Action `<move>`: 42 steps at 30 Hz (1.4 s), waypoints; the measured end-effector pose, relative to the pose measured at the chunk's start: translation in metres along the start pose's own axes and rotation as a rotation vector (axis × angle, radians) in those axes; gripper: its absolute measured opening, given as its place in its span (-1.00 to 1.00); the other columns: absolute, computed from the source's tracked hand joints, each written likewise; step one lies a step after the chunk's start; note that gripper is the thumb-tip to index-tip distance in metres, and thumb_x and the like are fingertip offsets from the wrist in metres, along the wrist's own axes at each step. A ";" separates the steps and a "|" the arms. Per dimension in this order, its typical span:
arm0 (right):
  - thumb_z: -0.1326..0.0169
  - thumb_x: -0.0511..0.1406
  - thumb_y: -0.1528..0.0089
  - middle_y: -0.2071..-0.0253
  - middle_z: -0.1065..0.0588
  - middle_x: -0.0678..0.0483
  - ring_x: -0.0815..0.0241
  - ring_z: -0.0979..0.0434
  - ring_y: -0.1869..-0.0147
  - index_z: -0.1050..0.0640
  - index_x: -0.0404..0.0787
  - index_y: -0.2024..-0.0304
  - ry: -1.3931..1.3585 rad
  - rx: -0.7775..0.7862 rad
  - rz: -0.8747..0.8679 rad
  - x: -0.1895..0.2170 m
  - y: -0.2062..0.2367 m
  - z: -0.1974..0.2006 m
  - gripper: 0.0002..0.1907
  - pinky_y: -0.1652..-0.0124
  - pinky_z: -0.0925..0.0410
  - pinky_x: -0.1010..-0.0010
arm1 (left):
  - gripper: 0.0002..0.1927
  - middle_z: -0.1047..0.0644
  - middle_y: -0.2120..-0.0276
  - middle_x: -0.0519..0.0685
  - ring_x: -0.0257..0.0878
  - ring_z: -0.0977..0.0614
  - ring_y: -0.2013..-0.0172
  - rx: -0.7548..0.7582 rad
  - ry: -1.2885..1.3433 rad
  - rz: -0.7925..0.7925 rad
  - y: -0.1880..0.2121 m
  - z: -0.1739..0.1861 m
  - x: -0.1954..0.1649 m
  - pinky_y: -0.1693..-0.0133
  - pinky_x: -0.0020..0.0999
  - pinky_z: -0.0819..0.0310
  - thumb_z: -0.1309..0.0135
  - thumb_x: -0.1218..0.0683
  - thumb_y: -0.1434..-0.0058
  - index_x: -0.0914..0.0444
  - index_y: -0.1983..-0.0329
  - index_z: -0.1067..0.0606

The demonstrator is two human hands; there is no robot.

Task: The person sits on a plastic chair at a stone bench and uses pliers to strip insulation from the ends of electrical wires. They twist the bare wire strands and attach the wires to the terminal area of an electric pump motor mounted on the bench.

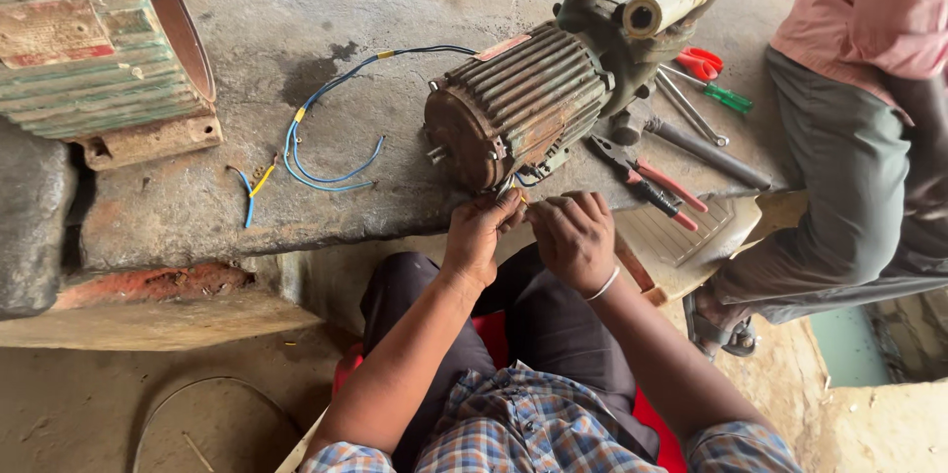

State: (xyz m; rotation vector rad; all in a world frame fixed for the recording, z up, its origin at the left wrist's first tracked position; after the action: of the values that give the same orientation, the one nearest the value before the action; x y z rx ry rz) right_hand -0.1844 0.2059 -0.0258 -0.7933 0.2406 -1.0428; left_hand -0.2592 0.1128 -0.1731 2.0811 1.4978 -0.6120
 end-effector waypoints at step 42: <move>-0.06 -0.24 -0.39 0.29 -0.60 0.06 0.09 -0.57 0.18 -0.64 -0.21 0.27 -0.353 0.277 -0.423 -0.060 0.023 -0.036 -0.77 0.13 -0.39 0.34 | -0.74 -0.59 0.31 -0.23 -0.44 -0.46 0.40 0.040 -0.019 0.069 0.004 -0.010 0.007 0.30 -0.46 -0.35 -0.25 -0.01 -0.24 0.22 0.09 -0.63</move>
State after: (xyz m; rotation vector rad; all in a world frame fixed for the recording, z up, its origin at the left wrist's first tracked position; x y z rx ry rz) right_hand -0.2183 0.2461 -0.0778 -0.7755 -0.3826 -1.2740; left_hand -0.2531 0.1233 -0.1687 2.1417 1.4082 -0.6392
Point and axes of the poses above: each hand's wrist, its own y-axis away from the middle knuckle, its own z-axis out of the back of the hand, x = y × z, the point moved 10 cm from there along -y, towards the middle knuckle
